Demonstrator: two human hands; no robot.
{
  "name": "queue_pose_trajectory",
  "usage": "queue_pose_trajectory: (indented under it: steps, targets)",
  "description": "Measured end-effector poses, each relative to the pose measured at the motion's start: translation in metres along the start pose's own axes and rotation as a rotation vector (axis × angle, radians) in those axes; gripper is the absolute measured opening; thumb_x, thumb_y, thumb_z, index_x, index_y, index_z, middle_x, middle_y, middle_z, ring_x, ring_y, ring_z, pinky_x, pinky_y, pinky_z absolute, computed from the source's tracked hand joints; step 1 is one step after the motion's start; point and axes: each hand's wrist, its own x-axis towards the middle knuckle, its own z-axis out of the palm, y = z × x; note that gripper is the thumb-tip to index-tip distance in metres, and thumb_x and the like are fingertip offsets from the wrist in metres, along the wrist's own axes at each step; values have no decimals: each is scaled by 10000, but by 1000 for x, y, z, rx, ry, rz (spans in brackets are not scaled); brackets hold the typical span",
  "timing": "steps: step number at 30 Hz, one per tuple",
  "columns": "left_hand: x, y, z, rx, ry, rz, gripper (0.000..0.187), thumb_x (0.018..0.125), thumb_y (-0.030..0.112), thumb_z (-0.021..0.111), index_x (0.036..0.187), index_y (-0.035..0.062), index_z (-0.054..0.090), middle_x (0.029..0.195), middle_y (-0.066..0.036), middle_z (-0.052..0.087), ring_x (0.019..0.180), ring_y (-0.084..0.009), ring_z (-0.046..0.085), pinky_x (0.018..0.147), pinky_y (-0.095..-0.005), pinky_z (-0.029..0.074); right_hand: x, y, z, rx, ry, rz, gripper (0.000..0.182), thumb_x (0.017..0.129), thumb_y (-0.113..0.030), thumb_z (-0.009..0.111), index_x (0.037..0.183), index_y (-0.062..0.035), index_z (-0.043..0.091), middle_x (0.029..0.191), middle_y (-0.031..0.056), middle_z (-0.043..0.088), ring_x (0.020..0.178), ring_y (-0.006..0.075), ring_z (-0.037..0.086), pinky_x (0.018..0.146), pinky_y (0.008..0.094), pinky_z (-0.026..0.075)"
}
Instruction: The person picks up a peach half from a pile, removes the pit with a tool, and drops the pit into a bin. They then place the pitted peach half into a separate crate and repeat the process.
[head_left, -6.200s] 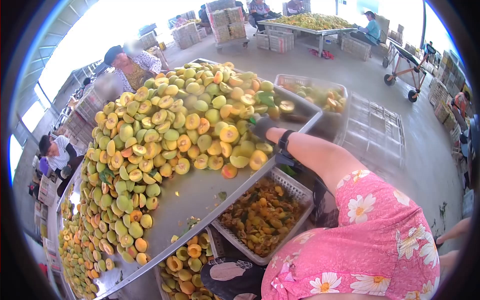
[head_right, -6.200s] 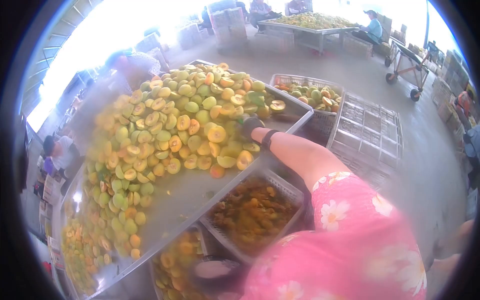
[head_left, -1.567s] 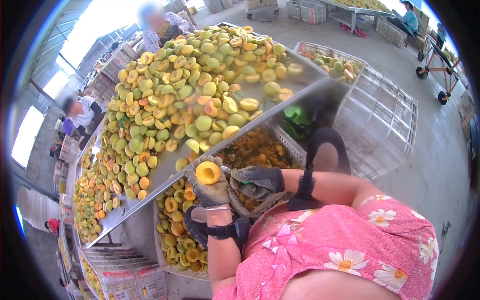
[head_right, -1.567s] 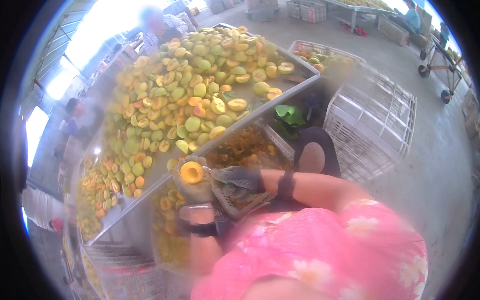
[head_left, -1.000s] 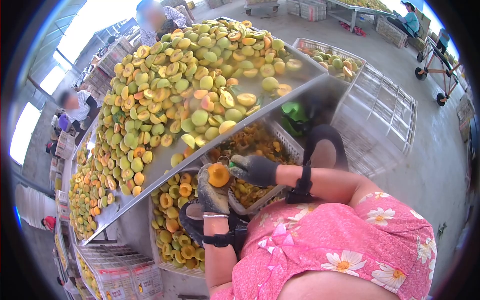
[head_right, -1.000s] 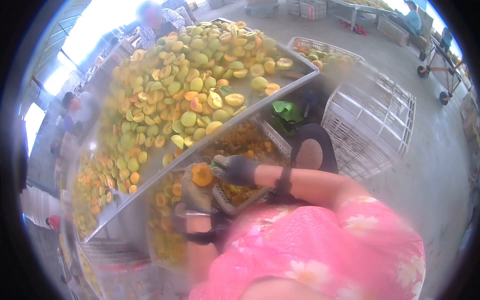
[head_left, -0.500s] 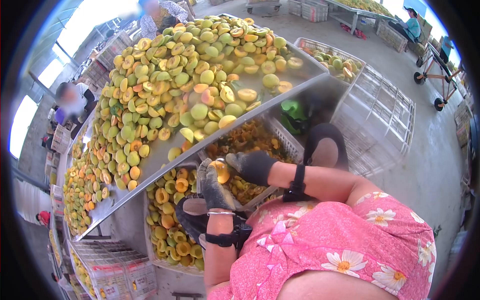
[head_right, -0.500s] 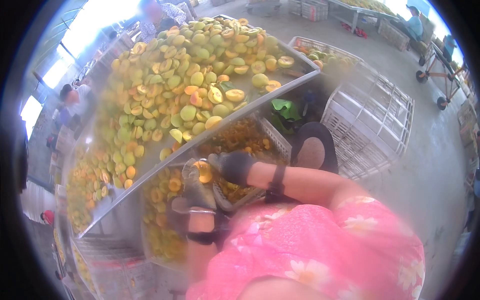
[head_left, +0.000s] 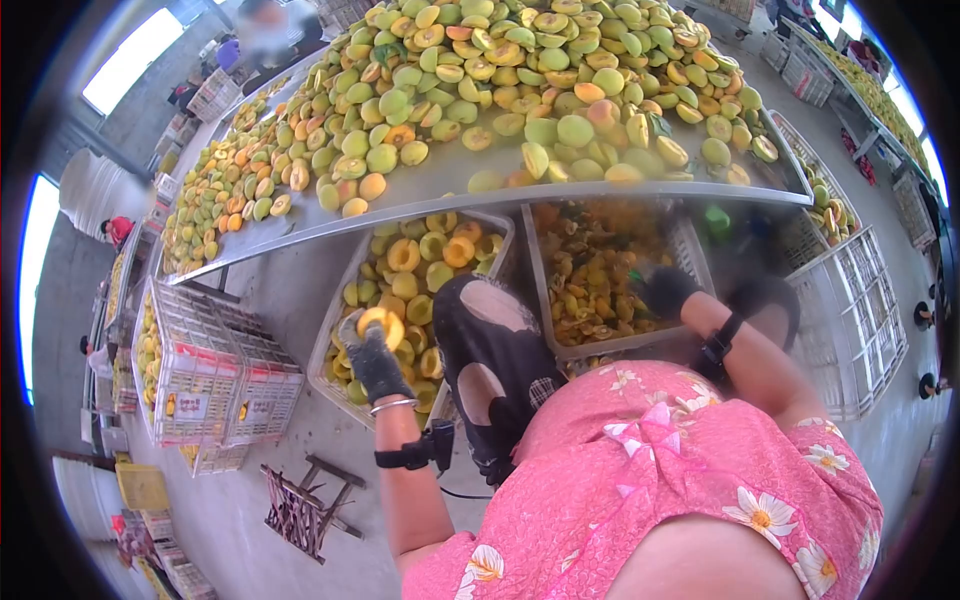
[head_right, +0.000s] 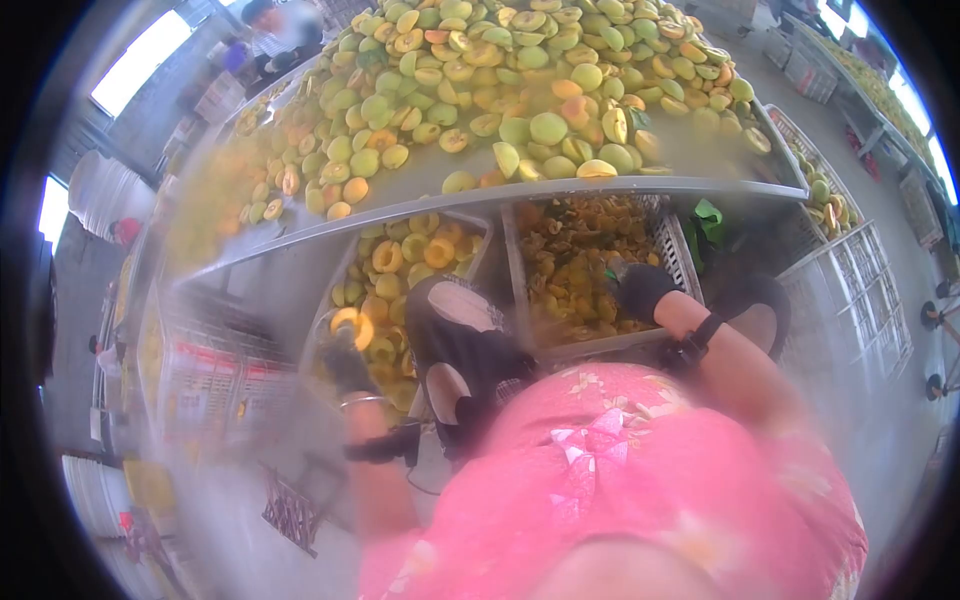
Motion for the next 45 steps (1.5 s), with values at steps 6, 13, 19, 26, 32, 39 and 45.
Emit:
queue_pose_trajectory:
  steps: [6, 13, 19, 26, 32, 39, 45]
  targets:
    - [-20, -149, -118, 1483, -96, -186, 594, 869, 314, 535, 1384, 45, 407, 1383, -231, 439, 1286, -359, 415, 1067, -416, 328, -2, -11, -10, 40, -131, -18, 471, 954, -448, 393, 1174, -54, 528, 1012, 241, 643, 944, 393, 618, 828, 458, 475]
    - [-37, -198, -132, 1211, -64, -281, 805, 763, 400, 638, 1421, 37, 350, 1452, -229, 360, 1369, -370, 297, 1113, -416, 270, -7, -23, -13, 43, -128, -69, 455, 929, -452, 452, 1213, -102, 510, 982, 239, 647, 881, 414, 623, 782, 480, 483]
    - [25, -32, 11, 773, -18, 465, 504, 811, 161, 644, 1265, 3, 490, 1251, -209, 518, 1211, -373, 454, 1065, -456, 318, -8, -27, -21, 172, -148, -150, 438, 932, -442, 448, 1227, -127, 525, 1006, 215, 651, 925, 402, 616, 820, 478, 469]
    - [67, 64, 226, 586, -574, 770, 609, 756, 117, 645, 1335, 80, 458, 1326, -179, 503, 1244, -349, 455, 1055, -414, 356, -3, -23, -23, 252, -175, -82, 391, 916, -413, 478, 1178, -131, 544, 1024, 202, 648, 935, 393, 619, 833, 462, 470]
    - [72, 78, 282, 799, -850, 527, 594, 717, 244, 706, 1266, 107, 528, 1222, -172, 572, 1146, -364, 527, 977, -420, 424, -8, -16, -24, 302, -117, -44, 380, 897, -406, 512, 1139, -114, 526, 954, 220, 645, 882, 395, 622, 774, 471, 476]
    - [59, 62, 266, 523, -622, 570, 422, 683, 236, 754, 1043, 70, 610, 1098, -197, 590, 976, -350, 592, 871, -407, 469, -11, -27, -32, 545, 152, -148, 263, 918, -304, 527, 1060, -84, 505, 873, 199, 636, 816, 406, 612, 726, 468, 462]
    - [-17, 104, 236, -659, -709, -237, 365, 816, 81, 662, 1139, 81, 489, 1071, -91, 568, 920, -264, 613, 747, -360, 571, -13, -57, -77, 702, 365, -284, 240, 936, -300, 516, 1028, -79, 508, 867, 206, 610, 832, 408, 594, 730, 456, 456]
